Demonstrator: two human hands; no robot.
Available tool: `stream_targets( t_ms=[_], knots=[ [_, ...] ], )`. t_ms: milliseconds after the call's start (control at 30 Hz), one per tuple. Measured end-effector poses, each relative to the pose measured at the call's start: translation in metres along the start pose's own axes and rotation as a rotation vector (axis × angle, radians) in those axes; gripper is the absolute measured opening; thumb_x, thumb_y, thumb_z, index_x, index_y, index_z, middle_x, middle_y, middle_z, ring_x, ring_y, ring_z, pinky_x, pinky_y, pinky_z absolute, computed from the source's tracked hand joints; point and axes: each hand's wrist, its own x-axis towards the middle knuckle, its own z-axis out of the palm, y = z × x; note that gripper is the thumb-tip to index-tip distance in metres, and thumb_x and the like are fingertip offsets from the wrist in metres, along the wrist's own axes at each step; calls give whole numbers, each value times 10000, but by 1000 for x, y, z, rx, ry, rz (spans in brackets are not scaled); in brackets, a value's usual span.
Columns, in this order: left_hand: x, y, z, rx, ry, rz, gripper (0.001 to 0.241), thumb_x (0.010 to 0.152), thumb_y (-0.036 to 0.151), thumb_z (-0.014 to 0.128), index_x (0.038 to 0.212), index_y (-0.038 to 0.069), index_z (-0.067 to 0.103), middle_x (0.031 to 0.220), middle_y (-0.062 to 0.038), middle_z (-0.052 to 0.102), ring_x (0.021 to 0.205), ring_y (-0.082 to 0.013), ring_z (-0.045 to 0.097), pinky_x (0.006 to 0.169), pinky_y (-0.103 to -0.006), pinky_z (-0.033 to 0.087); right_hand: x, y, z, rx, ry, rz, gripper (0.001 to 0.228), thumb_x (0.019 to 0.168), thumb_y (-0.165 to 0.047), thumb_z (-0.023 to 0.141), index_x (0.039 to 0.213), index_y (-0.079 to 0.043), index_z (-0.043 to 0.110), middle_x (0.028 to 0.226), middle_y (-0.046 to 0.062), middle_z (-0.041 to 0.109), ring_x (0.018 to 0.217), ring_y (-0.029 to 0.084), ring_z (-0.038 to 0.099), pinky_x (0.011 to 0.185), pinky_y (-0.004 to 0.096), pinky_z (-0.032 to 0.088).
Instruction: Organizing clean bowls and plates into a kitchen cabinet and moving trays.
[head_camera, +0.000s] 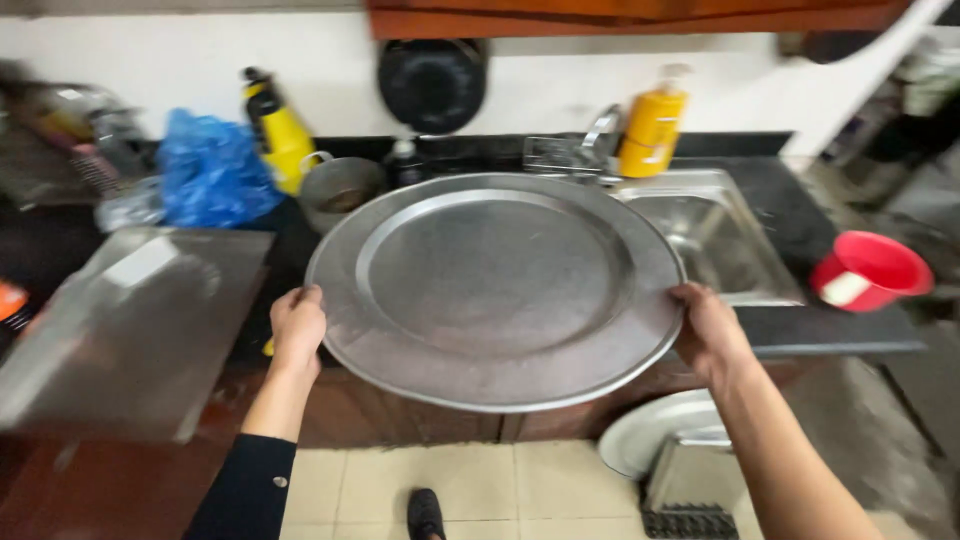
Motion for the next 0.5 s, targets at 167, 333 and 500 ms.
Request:
stream_targets(
  t_ms=[167,333,500],
  knots=[
    [-27,45,108,-130,-233,-103,144,973,134,600,1036,54,702,826,-13,632,675,-114,559,571,-289,445,21,-53,-94,86,59,-207,67,976,-82,563,1029,-47,583,983,75,622,900,208,624,903,380,543],
    [-46,104,185,-214,-461,-164,258,957,138,552,1156,104,714,937,-40,697,752,-130,682,618,-313,554,23,-113,-110,207,149,-176,132,983,-144,555,1058,-37,574,986,71,637,946,221,663,968,384,571],
    [-15,120,251,-165,-651,-74,426,1029,385,500,1124,7,671,910,-57,641,769,-237,731,712,-359,620,59,-157,-113,68,251,-270,177,982,-207,467,1094,-86,530,971,90,616,974,284,644,933,450,554]
  ],
)
